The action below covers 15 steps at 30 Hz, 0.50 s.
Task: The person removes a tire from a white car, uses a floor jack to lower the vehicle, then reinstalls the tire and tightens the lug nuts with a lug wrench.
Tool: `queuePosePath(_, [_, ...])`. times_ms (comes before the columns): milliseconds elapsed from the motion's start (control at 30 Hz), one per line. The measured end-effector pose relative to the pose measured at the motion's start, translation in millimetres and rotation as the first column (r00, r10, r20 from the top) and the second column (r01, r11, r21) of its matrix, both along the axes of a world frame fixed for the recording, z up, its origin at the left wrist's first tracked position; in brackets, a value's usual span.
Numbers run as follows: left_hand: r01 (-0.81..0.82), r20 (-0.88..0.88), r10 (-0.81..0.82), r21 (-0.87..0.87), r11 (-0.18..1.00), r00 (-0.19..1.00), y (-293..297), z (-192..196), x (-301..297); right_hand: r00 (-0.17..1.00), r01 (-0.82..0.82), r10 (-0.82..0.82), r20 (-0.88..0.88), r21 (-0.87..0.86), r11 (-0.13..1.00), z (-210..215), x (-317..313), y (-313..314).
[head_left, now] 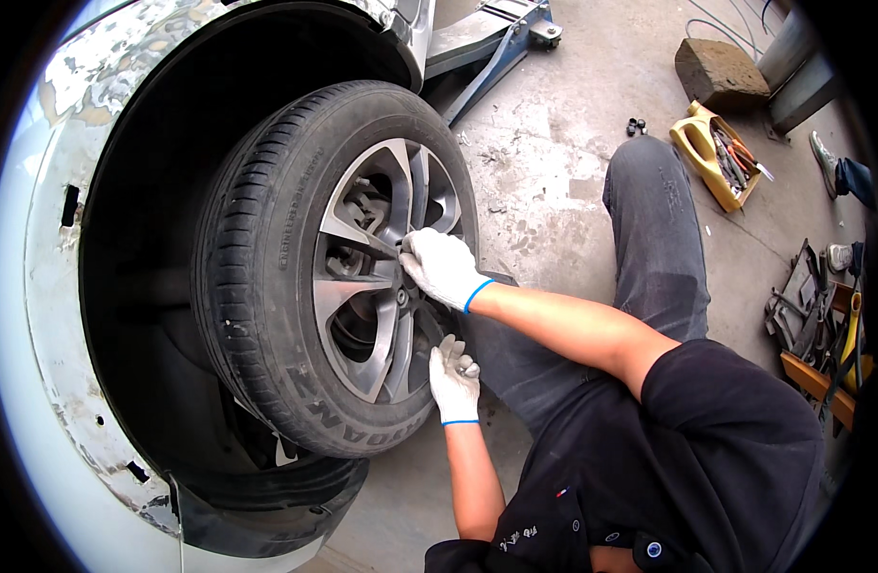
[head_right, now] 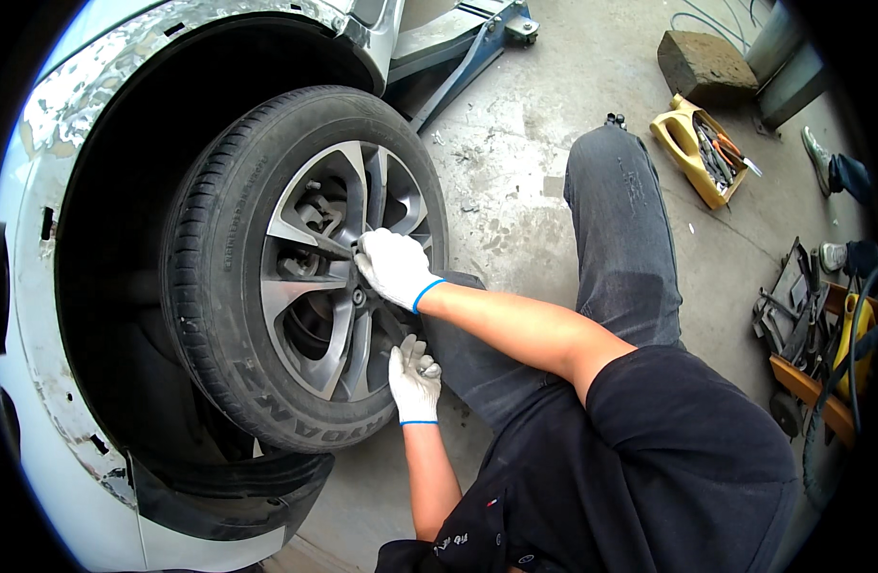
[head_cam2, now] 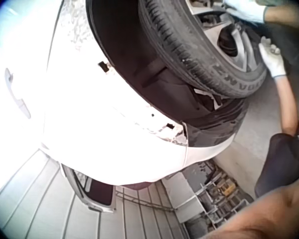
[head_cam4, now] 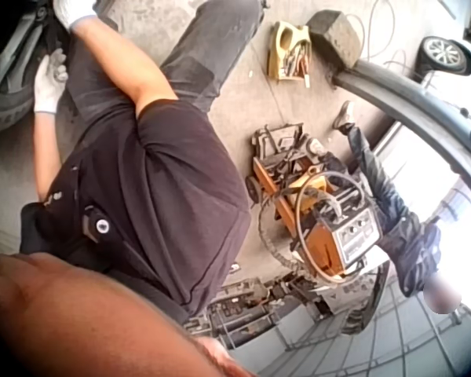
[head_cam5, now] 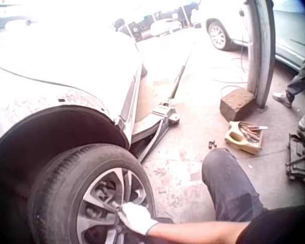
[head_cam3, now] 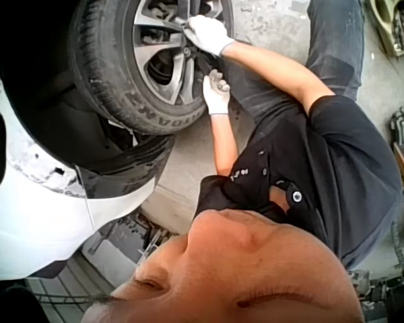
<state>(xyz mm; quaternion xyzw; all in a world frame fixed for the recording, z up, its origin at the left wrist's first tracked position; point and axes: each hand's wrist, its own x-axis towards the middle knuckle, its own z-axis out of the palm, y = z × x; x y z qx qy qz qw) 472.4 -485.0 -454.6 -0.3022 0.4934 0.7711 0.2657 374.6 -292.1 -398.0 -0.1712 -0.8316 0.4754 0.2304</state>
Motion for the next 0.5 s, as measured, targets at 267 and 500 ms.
queuePosePath(267, [0.002,-0.011,-0.001,0.022,1.000,1.000,4,2,-4,0.982,-0.072,0.078,0.174,-0.039,0.997,8,-8,10])
queuePosePath(500, [0.004,-0.002,-0.004,0.007,1.000,1.000,9,4,-6,0.997,-0.076,0.075,0.031,0.049,0.996,3,-1,11])
